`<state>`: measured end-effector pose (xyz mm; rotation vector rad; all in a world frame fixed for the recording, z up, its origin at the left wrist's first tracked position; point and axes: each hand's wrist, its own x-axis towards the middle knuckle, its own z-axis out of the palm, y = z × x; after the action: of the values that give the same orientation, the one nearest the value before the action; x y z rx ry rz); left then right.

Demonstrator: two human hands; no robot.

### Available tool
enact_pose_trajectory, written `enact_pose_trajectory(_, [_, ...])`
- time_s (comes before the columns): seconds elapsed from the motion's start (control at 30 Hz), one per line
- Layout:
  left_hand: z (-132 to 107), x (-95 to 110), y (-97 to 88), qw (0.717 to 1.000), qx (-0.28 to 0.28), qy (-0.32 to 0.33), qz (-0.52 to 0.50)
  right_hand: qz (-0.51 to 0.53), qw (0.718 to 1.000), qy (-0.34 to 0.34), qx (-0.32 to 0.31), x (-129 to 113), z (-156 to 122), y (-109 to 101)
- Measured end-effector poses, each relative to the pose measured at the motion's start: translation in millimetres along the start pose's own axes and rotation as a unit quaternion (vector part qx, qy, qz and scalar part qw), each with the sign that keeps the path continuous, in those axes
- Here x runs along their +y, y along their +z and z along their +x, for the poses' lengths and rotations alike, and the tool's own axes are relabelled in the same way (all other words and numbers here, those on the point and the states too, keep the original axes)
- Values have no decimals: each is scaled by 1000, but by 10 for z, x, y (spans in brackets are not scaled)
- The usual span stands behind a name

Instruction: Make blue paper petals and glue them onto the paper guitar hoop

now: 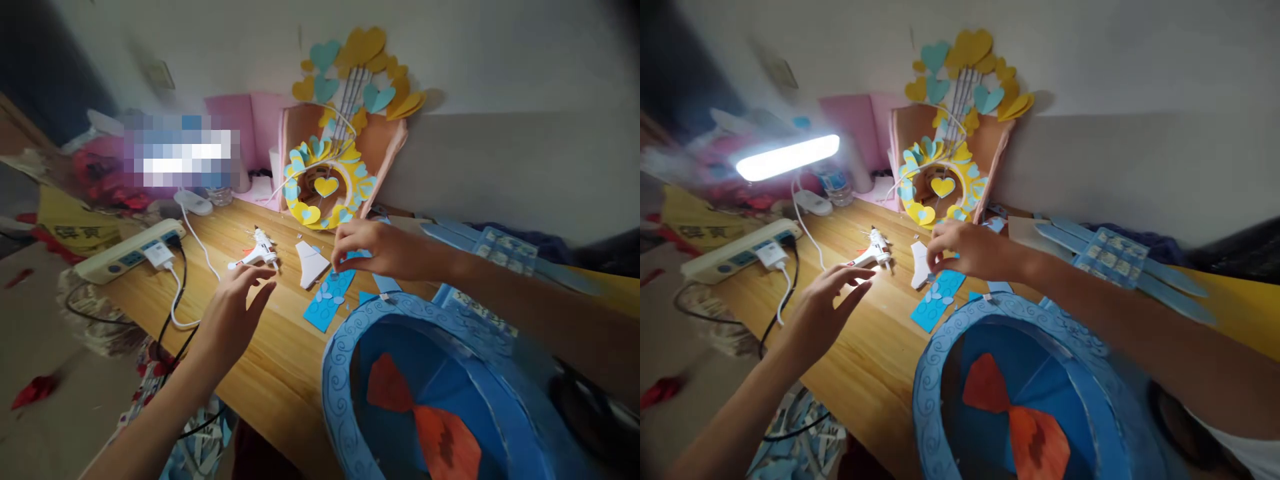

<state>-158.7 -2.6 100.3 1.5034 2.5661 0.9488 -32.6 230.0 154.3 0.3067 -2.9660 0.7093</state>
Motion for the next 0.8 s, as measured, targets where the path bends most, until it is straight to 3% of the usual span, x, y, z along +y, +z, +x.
enact_pose_trajectory(0.1, [57, -333, 68, 995, -13, -20, 94, 66, 996, -3, -59, 31, 304, 297])
enact_pose_trajectory(0.3, [311, -797, 201, 990, -5, -31, 135, 151, 977, 24, -146, 141, 676, 856])
enact_pose_trajectory(0.4, [398, -910, 167, 992, -10, -25, 127, 168, 974, 60, -142, 223, 723, 897])
enact_pose_trajectory(0.53, [407, -1005, 86, 996, -7, -21, 90, 172, 973, 129, -89, 259, 618, 704])
enact_pose_trajectory(0.63, [301, -924, 9, 999, 8, -22, 45, 193, 964, 176, -45, 107, 372, 534])
enact_pose_trajectory(0.7, [189, -721, -41, 1000, 21, -20, -8, 248, 945, 204, -53, -90, 152, 472])
enact_pose_trajectory(0.8, [27, -179, -57, 978, 57, -31, -199, 422, 873, 239, -46, -452, -159, 470])
